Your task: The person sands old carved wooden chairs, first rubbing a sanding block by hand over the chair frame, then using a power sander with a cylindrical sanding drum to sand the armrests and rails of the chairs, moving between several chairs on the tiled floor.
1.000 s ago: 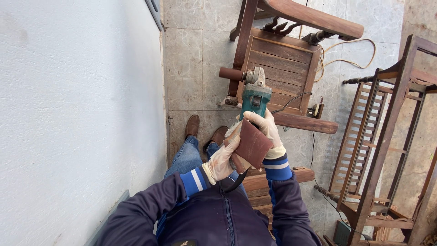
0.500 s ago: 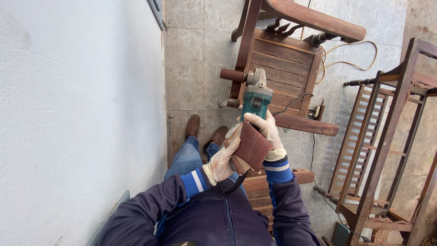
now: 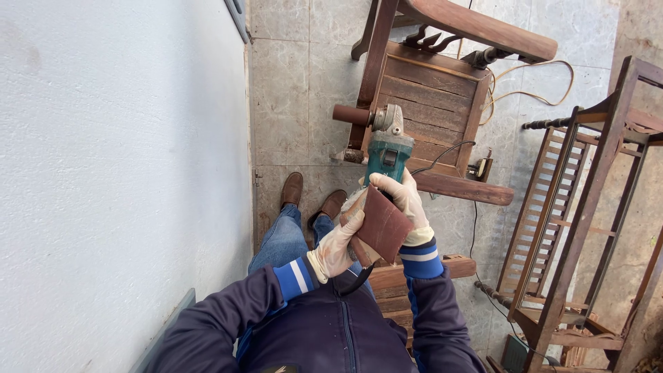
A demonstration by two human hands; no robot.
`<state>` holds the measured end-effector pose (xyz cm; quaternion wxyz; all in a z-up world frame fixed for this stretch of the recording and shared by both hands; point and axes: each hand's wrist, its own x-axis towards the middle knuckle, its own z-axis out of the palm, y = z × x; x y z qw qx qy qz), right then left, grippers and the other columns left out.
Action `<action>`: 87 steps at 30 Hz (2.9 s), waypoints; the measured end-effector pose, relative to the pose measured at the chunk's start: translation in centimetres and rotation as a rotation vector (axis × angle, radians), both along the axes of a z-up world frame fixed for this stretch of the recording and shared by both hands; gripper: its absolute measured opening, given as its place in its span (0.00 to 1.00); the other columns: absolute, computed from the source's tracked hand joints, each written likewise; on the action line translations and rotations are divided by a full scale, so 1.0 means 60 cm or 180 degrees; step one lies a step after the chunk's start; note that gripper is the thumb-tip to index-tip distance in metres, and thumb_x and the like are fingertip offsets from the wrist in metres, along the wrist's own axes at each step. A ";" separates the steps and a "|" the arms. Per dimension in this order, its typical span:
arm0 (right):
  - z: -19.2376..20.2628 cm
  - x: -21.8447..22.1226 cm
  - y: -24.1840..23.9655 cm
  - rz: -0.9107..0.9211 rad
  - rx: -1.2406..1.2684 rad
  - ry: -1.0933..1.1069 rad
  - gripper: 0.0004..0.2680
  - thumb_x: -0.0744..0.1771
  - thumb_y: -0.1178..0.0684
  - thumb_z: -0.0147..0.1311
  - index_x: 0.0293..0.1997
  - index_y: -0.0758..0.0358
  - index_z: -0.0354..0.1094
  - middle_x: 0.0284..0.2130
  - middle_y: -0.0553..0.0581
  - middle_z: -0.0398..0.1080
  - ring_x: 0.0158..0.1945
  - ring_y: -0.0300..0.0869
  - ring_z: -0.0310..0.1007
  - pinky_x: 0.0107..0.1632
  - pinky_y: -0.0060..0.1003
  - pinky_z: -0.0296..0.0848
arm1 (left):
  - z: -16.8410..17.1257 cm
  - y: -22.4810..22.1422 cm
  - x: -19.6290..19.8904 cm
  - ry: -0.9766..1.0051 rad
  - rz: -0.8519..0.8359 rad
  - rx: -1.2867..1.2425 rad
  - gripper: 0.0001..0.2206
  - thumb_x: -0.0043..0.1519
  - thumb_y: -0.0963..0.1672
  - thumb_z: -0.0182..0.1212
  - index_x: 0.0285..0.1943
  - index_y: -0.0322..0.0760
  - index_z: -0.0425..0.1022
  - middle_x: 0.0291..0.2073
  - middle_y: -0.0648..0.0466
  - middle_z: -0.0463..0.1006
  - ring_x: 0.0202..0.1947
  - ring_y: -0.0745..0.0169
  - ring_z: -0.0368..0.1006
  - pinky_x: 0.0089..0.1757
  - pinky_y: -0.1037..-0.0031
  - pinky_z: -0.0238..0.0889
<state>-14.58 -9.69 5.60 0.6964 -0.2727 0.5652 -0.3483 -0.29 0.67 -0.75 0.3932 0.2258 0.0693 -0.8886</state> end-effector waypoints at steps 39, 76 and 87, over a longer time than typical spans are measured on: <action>-0.080 -0.037 -0.017 0.0060 -0.0007 -0.0162 0.22 0.62 0.51 0.63 0.61 0.67 0.63 0.45 0.59 0.76 0.45 0.42 0.76 0.50 0.38 0.76 | -0.009 -0.022 -0.008 -0.0426 -0.0066 -0.0600 0.33 0.68 0.55 0.53 0.80 0.44 0.51 0.67 0.53 0.65 0.66 0.60 0.63 0.61 0.63 0.62; -0.123 -0.036 -0.020 -0.0198 -0.0068 -0.0187 0.16 0.63 0.53 0.64 0.54 0.65 0.67 0.39 0.53 0.73 0.39 0.37 0.74 0.43 0.33 0.75 | -0.042 -0.028 -0.007 -0.0251 -0.0056 -0.0190 0.30 0.65 0.54 0.59 0.75 0.45 0.59 0.62 0.55 0.71 0.62 0.61 0.68 0.60 0.62 0.64; -0.103 -0.036 -0.014 -0.0265 -0.0060 -0.0342 0.16 0.62 0.54 0.64 0.52 0.66 0.68 0.38 0.55 0.75 0.39 0.40 0.77 0.44 0.35 0.77 | -0.045 -0.025 -0.014 -0.0251 -0.0122 -0.0144 0.30 0.63 0.54 0.59 0.74 0.47 0.60 0.61 0.55 0.72 0.59 0.61 0.71 0.56 0.64 0.68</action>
